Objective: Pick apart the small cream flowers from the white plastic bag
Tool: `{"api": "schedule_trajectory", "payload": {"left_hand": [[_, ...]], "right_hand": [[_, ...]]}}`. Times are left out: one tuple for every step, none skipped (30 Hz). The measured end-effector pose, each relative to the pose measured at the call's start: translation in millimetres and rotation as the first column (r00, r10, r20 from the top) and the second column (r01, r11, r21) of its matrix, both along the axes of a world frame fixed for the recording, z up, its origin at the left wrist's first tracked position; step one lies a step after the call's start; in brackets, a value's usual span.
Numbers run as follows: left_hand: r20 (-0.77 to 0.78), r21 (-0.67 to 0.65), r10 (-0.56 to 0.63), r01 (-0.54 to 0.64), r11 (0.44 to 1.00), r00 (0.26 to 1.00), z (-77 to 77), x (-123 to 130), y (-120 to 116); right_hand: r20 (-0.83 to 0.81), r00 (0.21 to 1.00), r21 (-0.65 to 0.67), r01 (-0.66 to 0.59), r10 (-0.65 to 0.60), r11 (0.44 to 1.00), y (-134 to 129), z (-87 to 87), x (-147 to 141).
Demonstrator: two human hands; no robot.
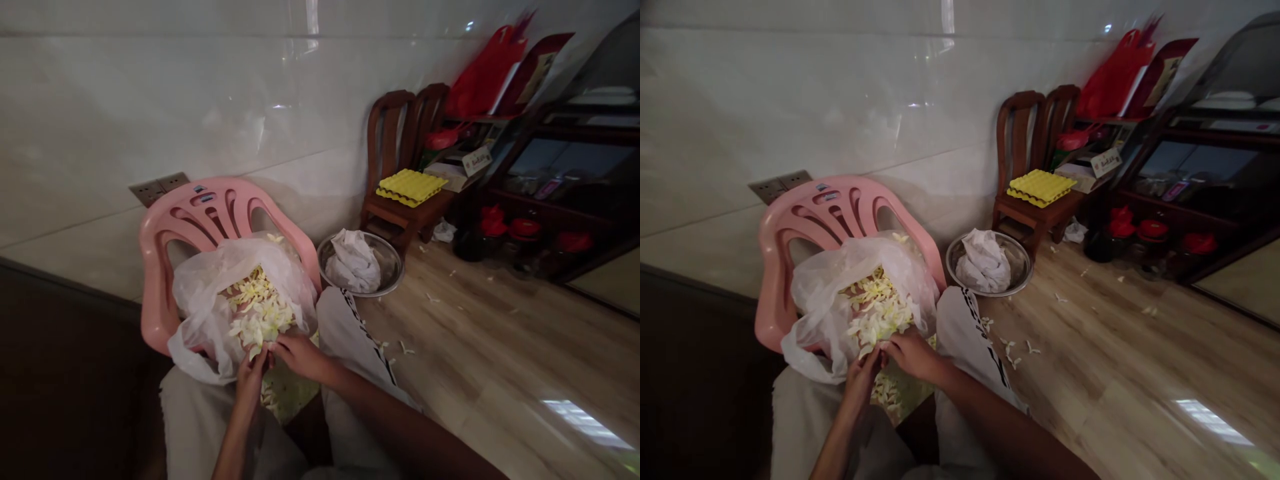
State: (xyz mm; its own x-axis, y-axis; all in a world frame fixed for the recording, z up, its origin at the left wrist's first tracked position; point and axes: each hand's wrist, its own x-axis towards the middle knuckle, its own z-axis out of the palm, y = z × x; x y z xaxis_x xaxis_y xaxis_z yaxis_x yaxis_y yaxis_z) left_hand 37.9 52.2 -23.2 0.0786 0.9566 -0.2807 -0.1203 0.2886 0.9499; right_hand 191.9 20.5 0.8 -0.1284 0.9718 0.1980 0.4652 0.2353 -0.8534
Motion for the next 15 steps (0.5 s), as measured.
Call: {"api": "schedule_trajectory", "payload": {"left_hand": [[0.008,0.004,0.005,-0.005,1.0,1.0,0.8,0,0],[0.016,0.015,0.006,-0.007,1.0,1.0,1.6,0,0],[0.023,0.026,0.005,-0.006,1.0,1.0,2.4,1,0],[0.029,0.033,0.003,-0.004,0.999,1.0,3.3,1,-1],[0.036,0.036,0.001,-0.003,0.999,0.999,4.2,1,-1],[0.045,0.038,0.001,-0.002,0.999,0.999,5.3,1,-1],[0.054,0.039,-0.004,0.002,0.999,0.999,6.4,1,-2],[0.064,0.04,-0.01,0.008,0.999,0.998,7.7,1,-2],[0.074,0.042,-0.022,0.019,0.999,0.997,9.1,2,-3],[0.082,0.046,-0.035,0.031,0.998,0.996,10.4,2,-3],[0.086,0.048,-0.047,0.042,0.998,0.995,11.6,2,-4],[0.087,0.05,-0.054,0.049,0.998,0.995,12.5,3,-5],[0.087,0.051,-0.055,0.051,0.997,0.995,13.1,3,-5],[0.083,0.054,-0.054,0.049,0.997,0.995,13.3,4,-6],[0.074,0.06,-0.053,0.048,0.997,0.996,13.2,4,-6]], "right_hand": [[0.005,1.0,0.005,0.006,-0.006,1.0,0,0.3,0],[0.005,1.0,0.007,0.009,-0.009,1.0,0,0.4,-1],[0.0,1.0,0.008,0.008,-0.008,1.0,0,0.4,-1],[-0.01,1.0,0.009,0.007,-0.007,1.0,0,0.5,-1],[-0.023,1.0,0.01,0.005,-0.005,1.0,-1,0.5,-2],[-0.037,0.999,0.011,0.006,-0.005,1.0,-1,0.6,-2],[-0.052,0.999,0.01,0.01,-0.009,1.0,-1,0.7,-3],[-0.067,0.998,0.008,0.016,-0.016,1.0,-1,0.8,-3],[-0.084,0.996,0.003,0.023,-0.022,1.0,-1,0.9,-4],[-0.102,0.994,-0.002,0.028,-0.028,1.0,-1,0.9,-4],[-0.119,0.992,-0.008,0.03,-0.031,1.0,0,0.7,-5],[-0.133,0.99,-0.014,0.032,-0.034,0.999,0,0.3,-5],[-0.147,0.989,-0.023,0.033,-0.036,0.999,1,-0.3,-6],[-0.162,0.986,-0.036,0.032,-0.037,0.999,2,-1.1,-6],[-0.184,0.982,-0.055,0.031,-0.041,0.998,3,-1.9,-7]]}}
